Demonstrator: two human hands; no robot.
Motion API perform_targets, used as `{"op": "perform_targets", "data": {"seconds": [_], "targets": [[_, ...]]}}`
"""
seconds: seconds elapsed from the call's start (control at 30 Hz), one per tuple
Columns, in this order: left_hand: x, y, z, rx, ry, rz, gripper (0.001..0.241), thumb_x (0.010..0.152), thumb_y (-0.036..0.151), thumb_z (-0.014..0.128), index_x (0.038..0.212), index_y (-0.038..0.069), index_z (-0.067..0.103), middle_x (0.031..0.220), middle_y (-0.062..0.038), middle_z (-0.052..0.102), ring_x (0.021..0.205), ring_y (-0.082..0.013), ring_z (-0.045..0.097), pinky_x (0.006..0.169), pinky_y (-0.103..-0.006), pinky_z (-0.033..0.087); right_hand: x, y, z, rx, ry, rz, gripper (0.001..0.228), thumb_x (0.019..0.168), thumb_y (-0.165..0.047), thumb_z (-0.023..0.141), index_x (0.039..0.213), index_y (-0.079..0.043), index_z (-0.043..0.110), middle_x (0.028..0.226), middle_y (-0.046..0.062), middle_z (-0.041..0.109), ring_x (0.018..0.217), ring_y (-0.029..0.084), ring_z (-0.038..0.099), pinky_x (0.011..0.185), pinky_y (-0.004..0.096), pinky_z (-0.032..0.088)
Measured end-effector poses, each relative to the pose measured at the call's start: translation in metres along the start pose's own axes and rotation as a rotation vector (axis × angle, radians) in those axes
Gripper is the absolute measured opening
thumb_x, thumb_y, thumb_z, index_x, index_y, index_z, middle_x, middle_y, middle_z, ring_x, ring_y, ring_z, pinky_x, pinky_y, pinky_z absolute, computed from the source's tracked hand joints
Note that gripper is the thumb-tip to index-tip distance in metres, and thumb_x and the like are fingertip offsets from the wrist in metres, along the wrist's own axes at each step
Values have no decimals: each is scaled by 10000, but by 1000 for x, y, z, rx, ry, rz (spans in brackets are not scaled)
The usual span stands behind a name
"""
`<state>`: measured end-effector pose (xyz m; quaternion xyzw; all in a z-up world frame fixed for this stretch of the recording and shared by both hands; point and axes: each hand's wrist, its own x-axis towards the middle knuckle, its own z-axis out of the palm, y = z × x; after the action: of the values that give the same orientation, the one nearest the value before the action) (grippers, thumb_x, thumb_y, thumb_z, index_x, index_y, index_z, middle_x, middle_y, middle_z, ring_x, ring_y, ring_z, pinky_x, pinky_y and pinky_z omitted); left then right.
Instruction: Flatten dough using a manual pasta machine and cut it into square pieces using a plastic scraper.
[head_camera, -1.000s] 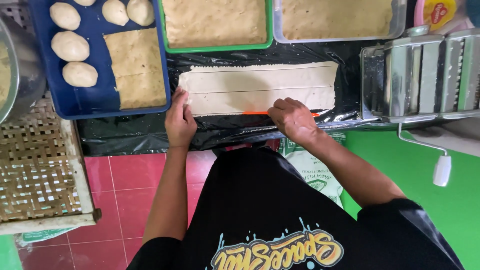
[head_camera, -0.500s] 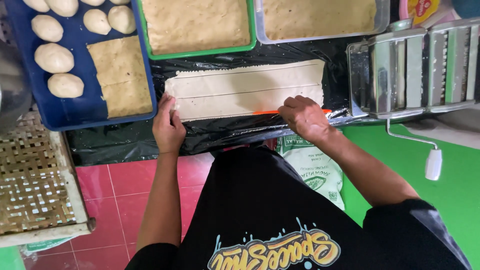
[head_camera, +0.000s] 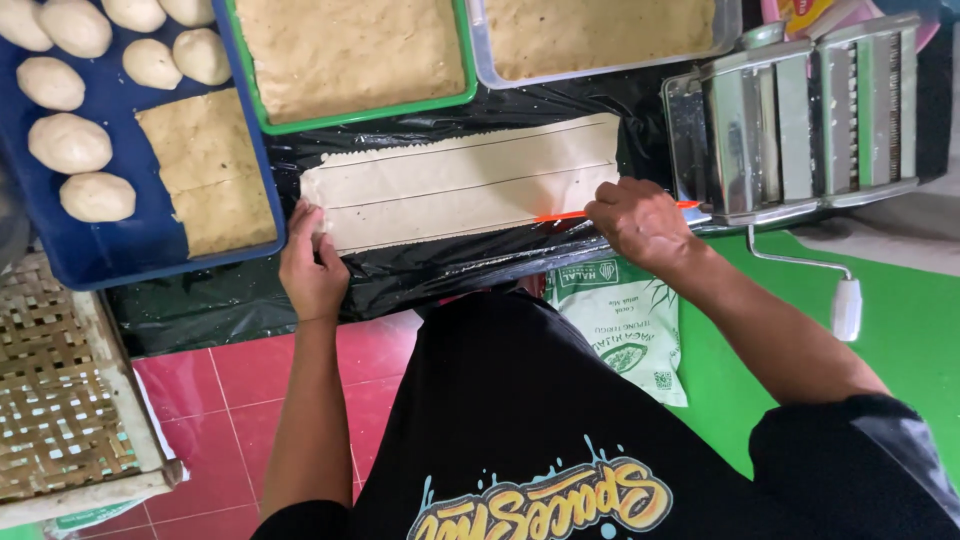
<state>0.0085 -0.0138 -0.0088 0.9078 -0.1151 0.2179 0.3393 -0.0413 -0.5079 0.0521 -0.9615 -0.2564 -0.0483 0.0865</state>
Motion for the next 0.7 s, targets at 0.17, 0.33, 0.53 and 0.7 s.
{"op": "perform_targets", "data": {"seconds": [0.17,0.33,0.53,0.7], "targets": [[-1,-3,1,10,-5,-2,349,905,-12,671,1244,65,705,1323,-134,698,1219,-299,663,1039,-378,502,-6,6,-16,-120,-56,7,209,941,-202,627,737,-249,630,754,-51,579,659,178,588,601,310,488],[-3,-3,-1,-12,-17,-7,356,899,-40,667,1243,43,701,1319,-154,697,1224,-325,655,1034,-405,503,-13,13,-23,-170,-74,43,137,900,-221,637,765,-236,622,781,-26,558,721,227,587,638,365,492],[-2,0,-1,3,-12,-9,342,907,-26,666,1240,45,705,1325,-142,697,1235,-307,653,1048,-390,499,-19,19,-28,-290,-139,88,135,884,-182,662,762,-239,654,793,-43,577,746,212,597,674,369,504],[1,3,-2,-15,-17,-14,350,901,-46,666,1239,35,705,1324,-148,695,1233,-320,650,1052,-399,495,-26,23,-28,-422,-190,102,122,835,-197,683,728,-249,655,787,-64,549,752,205,580,675,373,489]]}}
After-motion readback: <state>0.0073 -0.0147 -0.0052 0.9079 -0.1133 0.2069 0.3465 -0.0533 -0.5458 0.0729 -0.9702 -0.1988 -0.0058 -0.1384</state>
